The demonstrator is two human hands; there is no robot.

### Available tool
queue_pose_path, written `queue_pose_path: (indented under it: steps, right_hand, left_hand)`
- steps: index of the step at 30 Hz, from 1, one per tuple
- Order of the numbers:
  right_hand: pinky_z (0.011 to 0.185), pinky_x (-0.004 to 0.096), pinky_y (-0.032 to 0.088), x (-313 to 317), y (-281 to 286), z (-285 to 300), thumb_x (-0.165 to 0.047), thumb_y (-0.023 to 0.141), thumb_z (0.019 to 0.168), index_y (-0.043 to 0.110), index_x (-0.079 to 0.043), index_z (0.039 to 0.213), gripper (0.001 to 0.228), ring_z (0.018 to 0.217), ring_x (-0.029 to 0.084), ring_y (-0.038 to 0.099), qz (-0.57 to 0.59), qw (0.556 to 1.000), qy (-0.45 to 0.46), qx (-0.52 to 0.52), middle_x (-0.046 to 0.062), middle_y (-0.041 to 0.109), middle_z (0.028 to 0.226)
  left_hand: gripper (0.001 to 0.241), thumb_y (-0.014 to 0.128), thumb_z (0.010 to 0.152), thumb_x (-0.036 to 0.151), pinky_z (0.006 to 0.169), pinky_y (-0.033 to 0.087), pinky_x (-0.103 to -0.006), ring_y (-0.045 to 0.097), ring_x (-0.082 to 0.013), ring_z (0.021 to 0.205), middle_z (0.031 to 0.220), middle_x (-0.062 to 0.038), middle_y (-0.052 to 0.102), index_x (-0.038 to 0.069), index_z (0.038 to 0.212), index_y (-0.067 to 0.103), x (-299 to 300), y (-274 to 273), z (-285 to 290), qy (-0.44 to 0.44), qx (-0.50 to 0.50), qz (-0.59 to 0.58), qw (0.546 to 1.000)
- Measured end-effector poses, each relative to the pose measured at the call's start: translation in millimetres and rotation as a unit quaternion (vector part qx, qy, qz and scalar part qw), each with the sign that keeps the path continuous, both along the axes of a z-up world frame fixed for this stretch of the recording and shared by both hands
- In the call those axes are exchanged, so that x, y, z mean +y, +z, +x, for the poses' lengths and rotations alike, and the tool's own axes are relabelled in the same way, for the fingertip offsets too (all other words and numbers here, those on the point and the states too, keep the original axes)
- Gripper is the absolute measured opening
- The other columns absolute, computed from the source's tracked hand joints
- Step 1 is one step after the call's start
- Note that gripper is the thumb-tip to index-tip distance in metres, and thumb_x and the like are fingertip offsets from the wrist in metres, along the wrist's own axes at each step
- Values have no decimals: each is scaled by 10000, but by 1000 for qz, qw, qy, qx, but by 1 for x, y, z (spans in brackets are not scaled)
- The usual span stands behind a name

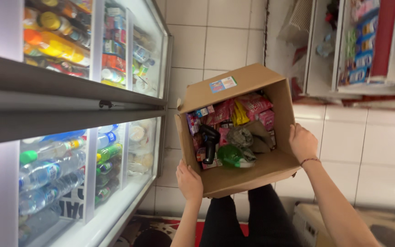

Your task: The person cleans the exterior glass and frame of a commercial refrigerator using a cloth and a spray bottle. They wipe the door repeatedly, open it to clean the inner frame, and move a cardboard box to access different areas.

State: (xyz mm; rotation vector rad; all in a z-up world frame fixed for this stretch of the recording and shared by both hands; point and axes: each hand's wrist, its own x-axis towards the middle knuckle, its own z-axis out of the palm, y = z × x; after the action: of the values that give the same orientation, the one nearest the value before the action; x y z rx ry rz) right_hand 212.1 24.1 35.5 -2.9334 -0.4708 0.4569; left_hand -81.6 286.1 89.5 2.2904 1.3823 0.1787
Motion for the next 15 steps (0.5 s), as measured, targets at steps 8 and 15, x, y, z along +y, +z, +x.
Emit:
queue_pose_path:
  steps: [8, 15]
  right_hand:
    - [701, 556, 562, -9, -2, 23, -369, 432, 1093, 672, -84, 996, 385, 764, 460, 686, 10, 999, 42, 23, 223, 716, 851]
    - [694, 553, 558, -9, 7, 30, -388, 452, 1045, 669, -94, 1031, 366, 756, 460, 694, 21, 998, 32, 45, 231, 713, 804]
  left_hand:
    - [371, 548, 966, 118, 857, 528, -484, 608, -377, 1067, 1144, -165, 638, 18, 1323, 520, -20, -2, 18, 71, 52, 33, 996]
    - [379, 542, 959, 141, 840, 529, -483, 615, -385, 1059, 1141, -176, 627, 28, 1320, 521, -19, -5, 22, 97, 65, 39, 992]
